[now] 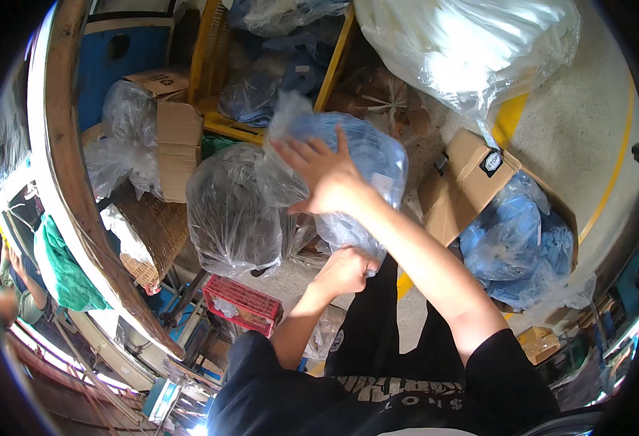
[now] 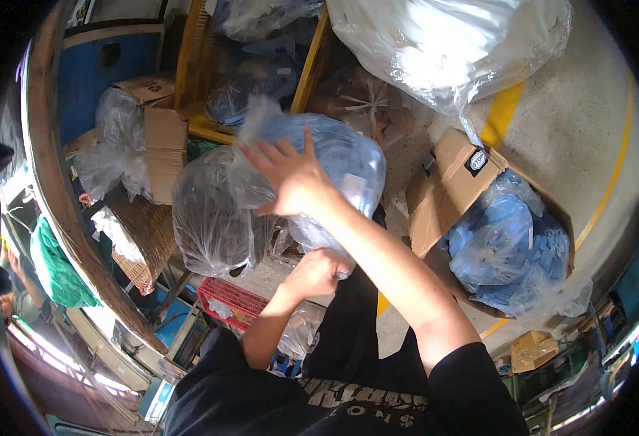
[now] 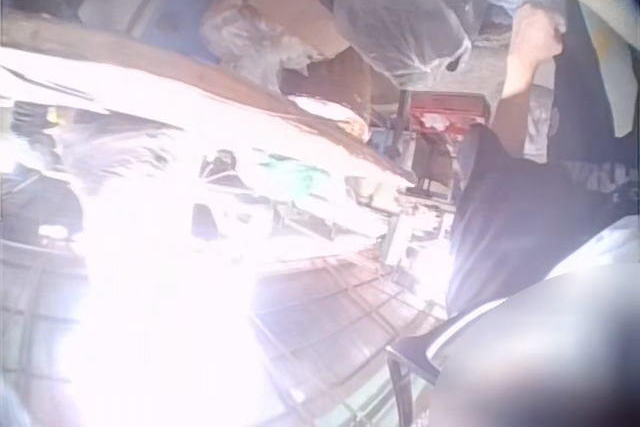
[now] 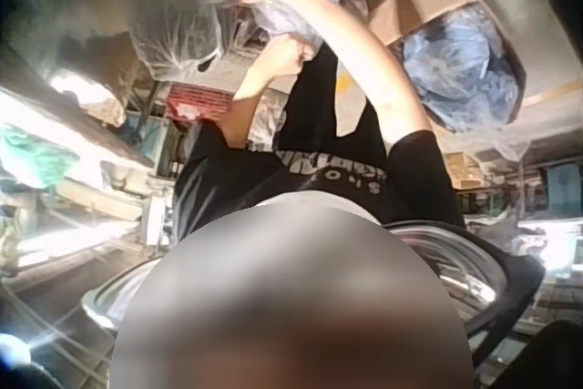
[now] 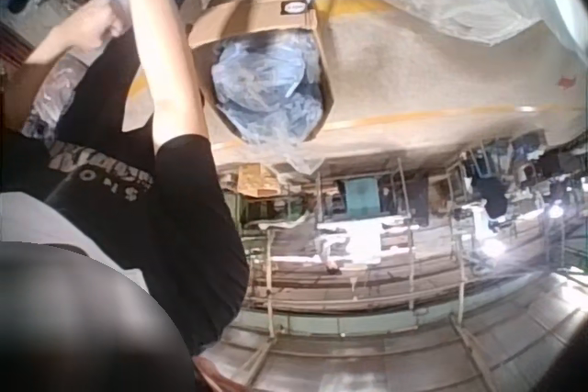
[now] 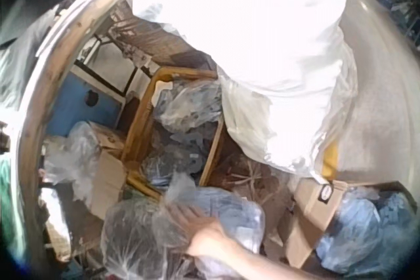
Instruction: The person repeatedly picks light-blue gloves from a yellow crate and places them into a clear plastic bag inside a cardboard box. The person then ties the bag closed.
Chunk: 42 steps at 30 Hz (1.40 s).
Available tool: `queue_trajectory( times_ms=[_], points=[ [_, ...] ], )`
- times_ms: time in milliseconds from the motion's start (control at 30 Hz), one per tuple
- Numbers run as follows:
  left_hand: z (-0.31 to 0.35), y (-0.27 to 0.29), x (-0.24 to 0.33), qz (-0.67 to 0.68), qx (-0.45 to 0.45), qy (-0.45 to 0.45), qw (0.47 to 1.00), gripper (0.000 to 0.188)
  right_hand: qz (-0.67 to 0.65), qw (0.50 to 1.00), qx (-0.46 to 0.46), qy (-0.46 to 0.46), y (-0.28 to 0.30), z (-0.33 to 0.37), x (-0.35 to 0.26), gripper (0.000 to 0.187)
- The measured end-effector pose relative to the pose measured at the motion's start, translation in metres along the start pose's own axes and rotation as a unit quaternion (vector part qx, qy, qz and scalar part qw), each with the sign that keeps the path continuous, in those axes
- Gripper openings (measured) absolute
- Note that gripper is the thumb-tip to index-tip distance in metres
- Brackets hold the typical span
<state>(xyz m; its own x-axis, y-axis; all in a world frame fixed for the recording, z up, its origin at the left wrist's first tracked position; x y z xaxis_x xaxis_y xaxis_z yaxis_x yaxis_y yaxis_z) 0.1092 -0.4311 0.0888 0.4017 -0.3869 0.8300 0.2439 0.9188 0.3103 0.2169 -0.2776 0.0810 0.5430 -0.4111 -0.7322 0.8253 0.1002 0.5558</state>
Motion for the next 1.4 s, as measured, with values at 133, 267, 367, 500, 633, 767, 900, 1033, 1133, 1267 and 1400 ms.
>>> queue_trajectory(
  times_ms=[133,267,367,500,633,767,900,1033,1133,1267,1400],
  points=[
    [0.016,-0.056,-0.037,-0.091,-0.018,0.093,0.991,0.027,-0.128,0.954,-0.131,-0.238,-0.045,0.039,0.056,0.072],
    [0.025,-0.048,-0.024,-0.154,0.048,0.108,0.981,0.034,-0.267,0.948,0.031,-0.168,0.012,0.132,0.091,0.032],
    [0.025,-0.048,-0.002,0.079,-0.097,0.166,0.978,0.042,-0.369,0.908,0.075,-0.185,0.06,0.231,0.103,0.026],
    [0.003,0.035,0.101,0.27,0.056,-0.123,0.953,0.038,-0.433,0.876,0.098,-0.188,0.125,0.357,0.089,0.01],
    [-0.043,-0.021,0.139,0.315,-0.153,-0.113,0.93,0.033,-0.457,0.814,0.037,-0.357,0.115,0.463,0.097,0.009],
    [-0.12,-0.164,0.148,0.3,-0.185,-0.038,0.935,0.061,-0.344,0.827,0.094,-0.435,0.126,0.541,0.143,0.009],
    [-0.195,-0.259,0.125,0.174,-0.071,0.049,0.981,0.058,-0.096,0.864,0.177,-0.462,0.099,0.54,0.237,0.015],
    [-0.216,-0.246,0.087,0.157,-0.067,0.102,0.98,0.052,0.326,0.875,0.064,-0.351,0.01,0.469,0.317,0.038],
    [-0.193,-0.158,0.074,0.345,-0.044,-0.031,0.937,0.029,0.306,0.866,0.084,-0.386,-0.011,0.424,0.361,0.047],
    [-0.146,0.019,-0.029,0.451,0.241,0.036,0.859,0.026,0.317,0.84,-0.144,-0.415,-0.047,0.334,0.39,0.047],
    [-0.093,0.175,-0.152,0.196,0.528,0.143,0.814,0.021,0.223,0.864,-0.074,-0.446,-0.038,0.273,0.393,0.046]
  ],
)
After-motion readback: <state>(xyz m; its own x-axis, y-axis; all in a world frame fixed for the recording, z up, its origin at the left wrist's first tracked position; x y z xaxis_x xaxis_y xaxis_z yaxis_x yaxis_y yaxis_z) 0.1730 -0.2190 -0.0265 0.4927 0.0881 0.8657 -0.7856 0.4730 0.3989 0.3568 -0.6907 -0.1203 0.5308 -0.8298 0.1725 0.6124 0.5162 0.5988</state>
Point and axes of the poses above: each hand's wrist, its own z-axis away from the middle knuckle, its own y-axis out of the back of the hand, x = y × z, the point moved 9 cm from there along -z, towards the middle knuckle, and after that the axes turned 7 degrees about -y, right-handed, at the moved point
